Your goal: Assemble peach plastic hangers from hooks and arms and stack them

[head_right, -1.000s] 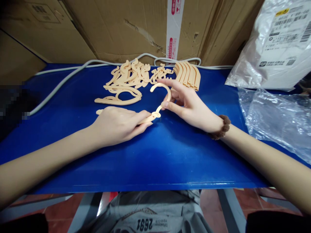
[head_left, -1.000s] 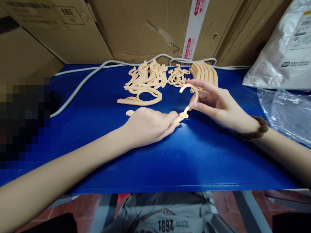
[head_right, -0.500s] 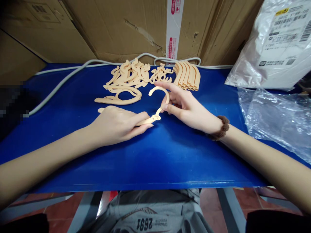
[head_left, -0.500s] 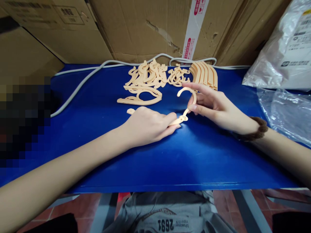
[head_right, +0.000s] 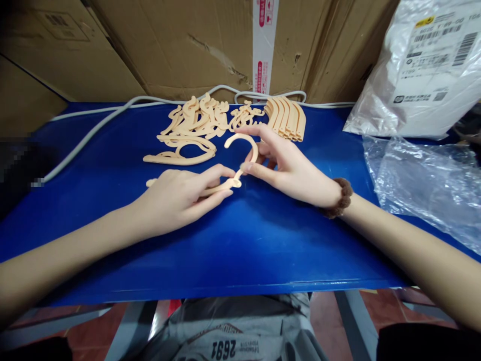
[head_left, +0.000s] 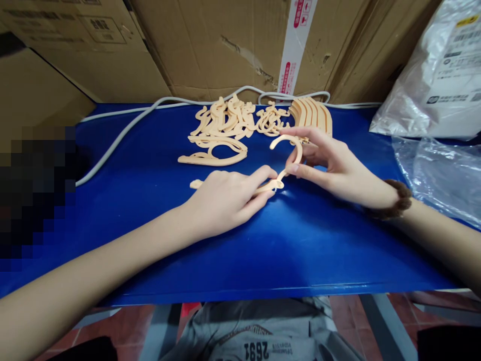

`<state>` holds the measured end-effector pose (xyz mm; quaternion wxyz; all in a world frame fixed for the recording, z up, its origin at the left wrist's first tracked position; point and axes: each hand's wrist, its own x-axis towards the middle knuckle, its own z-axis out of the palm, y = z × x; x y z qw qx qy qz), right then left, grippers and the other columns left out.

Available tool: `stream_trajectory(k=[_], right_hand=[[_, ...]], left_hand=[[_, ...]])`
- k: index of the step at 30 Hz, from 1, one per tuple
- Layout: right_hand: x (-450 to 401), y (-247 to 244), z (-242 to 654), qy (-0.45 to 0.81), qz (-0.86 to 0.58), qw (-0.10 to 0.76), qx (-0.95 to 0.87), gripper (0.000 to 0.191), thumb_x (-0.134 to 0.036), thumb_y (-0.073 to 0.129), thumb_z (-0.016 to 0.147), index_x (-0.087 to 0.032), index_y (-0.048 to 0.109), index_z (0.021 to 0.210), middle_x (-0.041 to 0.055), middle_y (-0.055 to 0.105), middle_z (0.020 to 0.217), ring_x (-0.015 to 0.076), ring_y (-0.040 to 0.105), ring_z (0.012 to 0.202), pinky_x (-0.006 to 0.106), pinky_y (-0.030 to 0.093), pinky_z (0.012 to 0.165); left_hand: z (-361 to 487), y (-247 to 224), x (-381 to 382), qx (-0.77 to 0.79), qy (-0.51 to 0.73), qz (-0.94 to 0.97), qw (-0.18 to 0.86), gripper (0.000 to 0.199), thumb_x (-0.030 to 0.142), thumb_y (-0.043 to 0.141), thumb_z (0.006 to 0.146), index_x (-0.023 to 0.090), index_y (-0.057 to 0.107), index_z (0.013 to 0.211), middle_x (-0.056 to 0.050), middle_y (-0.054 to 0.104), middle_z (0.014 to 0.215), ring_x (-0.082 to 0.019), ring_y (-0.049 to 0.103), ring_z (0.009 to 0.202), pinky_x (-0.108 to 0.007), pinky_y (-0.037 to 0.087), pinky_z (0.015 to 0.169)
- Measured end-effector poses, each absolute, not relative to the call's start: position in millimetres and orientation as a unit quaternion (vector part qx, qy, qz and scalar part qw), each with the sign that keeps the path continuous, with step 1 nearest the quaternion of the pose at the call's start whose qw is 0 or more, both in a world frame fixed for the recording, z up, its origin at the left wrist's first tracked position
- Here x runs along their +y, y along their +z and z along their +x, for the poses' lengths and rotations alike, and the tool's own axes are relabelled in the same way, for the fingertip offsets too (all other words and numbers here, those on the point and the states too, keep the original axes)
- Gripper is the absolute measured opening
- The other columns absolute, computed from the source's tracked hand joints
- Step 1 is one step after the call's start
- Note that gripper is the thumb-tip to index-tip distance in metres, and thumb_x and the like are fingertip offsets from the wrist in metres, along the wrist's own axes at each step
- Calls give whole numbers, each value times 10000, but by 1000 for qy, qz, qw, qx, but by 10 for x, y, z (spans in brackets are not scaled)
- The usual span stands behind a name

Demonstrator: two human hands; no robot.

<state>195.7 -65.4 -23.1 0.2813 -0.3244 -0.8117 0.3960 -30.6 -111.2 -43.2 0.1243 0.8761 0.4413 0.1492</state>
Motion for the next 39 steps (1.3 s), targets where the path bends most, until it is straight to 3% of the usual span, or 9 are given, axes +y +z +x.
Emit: stream_trajectory(k=[2,5,7,9,12,20,26,33,39], right_hand=[[-601,-158,1989,367,-344,307,-808,419,-448,612,945,-228,531,1293,12,673,849,155,628,766,313,540,710],[-384,-76,2124,280,-412,398,-770,247,-408,568,979,-204,620,1108,8,656,739,120,592,658,282,500,659],[-167,-76,2263,222,-485,419,-735,93,-260,641,931,-189,648,992,2,646,707,101,565,622,265,466,642],[62,-135,2415,196,-568,417,-681,55,-125,649,882,-174,641,905,-10,616,654,90,530,564,266,439,612],[331,-288,2598,171,-636,373,-654,138,-157,734,811,-166,635,907,-8,613,637,112,548,574,284,418,609],[432,-431,2671,175,-651,342,-655,317,-293,812,736,-132,638,946,18,642,670,117,539,636,289,392,657],[459,-444,2671,176,-653,342,-652,225,-238,765,775,-154,637,939,0,623,639,117,536,615,288,392,649],[419,-401,2631,177,-657,335,-652,243,-188,776,740,-140,650,942,-11,589,619,116,524,606,298,378,650],[409,-363,2590,200,-662,369,-621,203,-55,664,776,-159,617,944,-38,575,585,101,524,570,266,405,612]], left_hand=[[-283,-417,-1117,433,199,826,300,213,357,444,1008,219,524,1149,27,668,733,-127,621,619,-220,415,561],[-252,-404,-1095,418,270,684,533,178,306,549,951,200,480,1076,31,643,761,-98,588,565,-199,489,506],[-240,-385,-1070,418,290,602,615,158,271,587,924,178,500,1018,16,636,784,-95,594,553,-204,521,470],[-239,-360,-1045,424,301,549,654,135,276,593,933,148,551,946,-14,648,832,-94,620,589,-222,562,504],[-251,-348,-1016,446,314,493,678,198,306,621,935,119,619,871,-56,685,911,-91,641,641,-234,589,575],[-246,-392,-991,447,313,471,693,187,295,646,921,113,642,876,-90,707,984,-100,658,692,-225,588,612],[-245,-379,-989,437,310,481,694,173,275,617,938,107,635,902,-88,696,1013,-87,641,669,-212,578,580],[-259,-387,-991,426,312,480,700,174,277,640,929,107,661,907,-81,693,985,-88,644,665,-197,575,548],[-247,-389,-984,436,306,492,688,169,286,638,928,121,678,933,-72,697,966,-94,649,671,-200,570,543]])
